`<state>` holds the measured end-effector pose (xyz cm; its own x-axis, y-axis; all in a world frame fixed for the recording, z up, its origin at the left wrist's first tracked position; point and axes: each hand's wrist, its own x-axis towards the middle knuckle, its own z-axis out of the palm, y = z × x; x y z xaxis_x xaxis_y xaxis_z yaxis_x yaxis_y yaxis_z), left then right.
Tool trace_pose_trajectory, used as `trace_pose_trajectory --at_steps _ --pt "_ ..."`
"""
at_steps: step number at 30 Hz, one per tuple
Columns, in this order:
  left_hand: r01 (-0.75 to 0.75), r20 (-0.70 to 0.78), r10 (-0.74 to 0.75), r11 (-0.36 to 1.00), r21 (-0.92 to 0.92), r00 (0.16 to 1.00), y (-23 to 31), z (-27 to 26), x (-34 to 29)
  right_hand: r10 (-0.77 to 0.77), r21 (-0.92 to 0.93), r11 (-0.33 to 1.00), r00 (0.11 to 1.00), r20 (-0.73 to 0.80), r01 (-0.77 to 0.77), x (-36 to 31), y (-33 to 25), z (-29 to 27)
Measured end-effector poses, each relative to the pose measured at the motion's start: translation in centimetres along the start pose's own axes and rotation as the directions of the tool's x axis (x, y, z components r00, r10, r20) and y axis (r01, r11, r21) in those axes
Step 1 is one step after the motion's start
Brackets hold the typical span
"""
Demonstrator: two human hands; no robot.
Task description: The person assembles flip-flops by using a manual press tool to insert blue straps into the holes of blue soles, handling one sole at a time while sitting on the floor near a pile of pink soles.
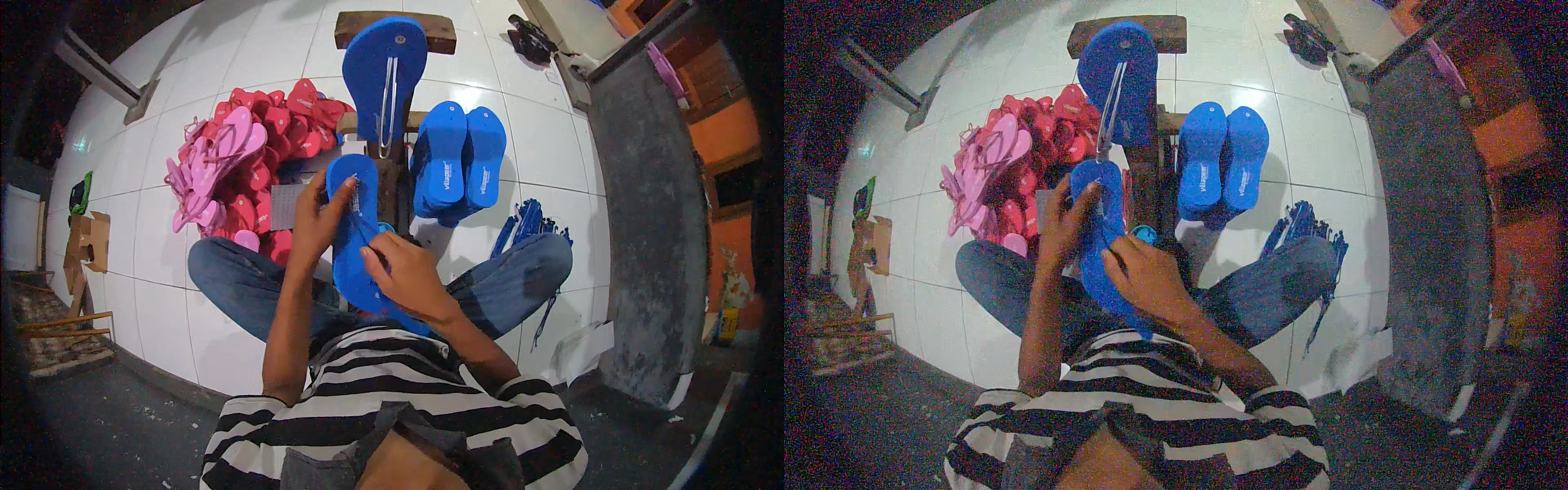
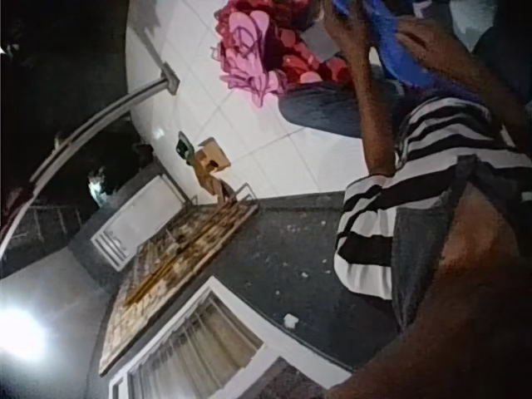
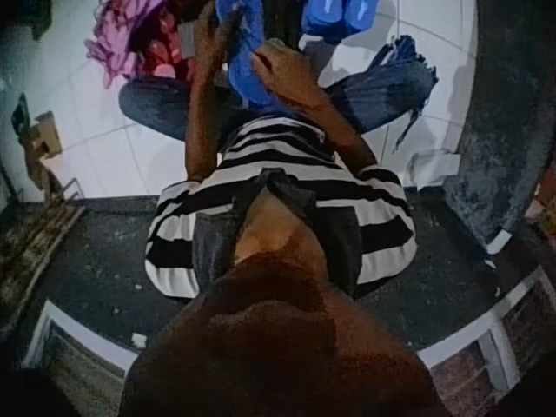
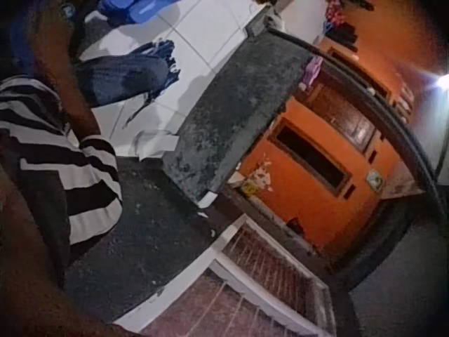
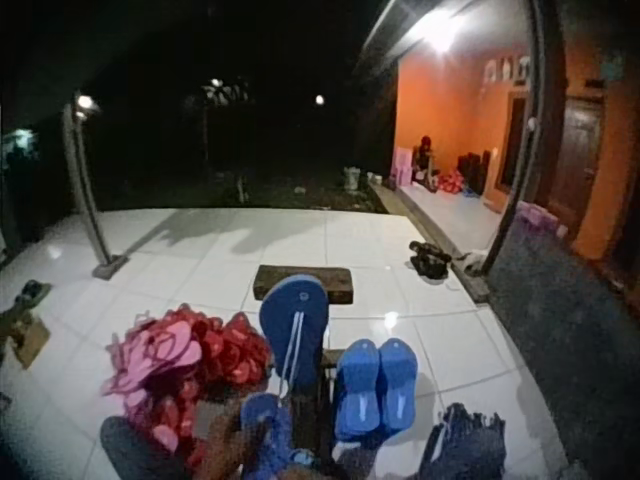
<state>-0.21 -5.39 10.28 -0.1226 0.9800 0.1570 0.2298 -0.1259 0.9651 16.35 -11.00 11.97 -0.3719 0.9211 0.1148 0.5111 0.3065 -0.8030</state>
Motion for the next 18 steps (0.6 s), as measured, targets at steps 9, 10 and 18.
trace_pose_trajectory --at_steps 9,10,18 --pt "0.188 0.312 -0.183 0.982 0.014 0.932 -1.6 -0.1 -3.1 0.231 0.693 -0.127 0.658 0.716 -0.71 0.4 4.5 0.3" --pt "0.283 0.341 -0.246 0.957 -0.061 0.907 -2.2 -0.7 -3.5 0.25 0.676 -0.173 0.632 0.734 -0.716 0.0 4.8 0.2" --pt "0.385 0.558 -0.265 0.917 -0.106 0.786 -0.1 -1.8 -3.8 0.189 0.603 -0.233 0.572 0.798 -0.763 -1.2 5.1 -1.5"
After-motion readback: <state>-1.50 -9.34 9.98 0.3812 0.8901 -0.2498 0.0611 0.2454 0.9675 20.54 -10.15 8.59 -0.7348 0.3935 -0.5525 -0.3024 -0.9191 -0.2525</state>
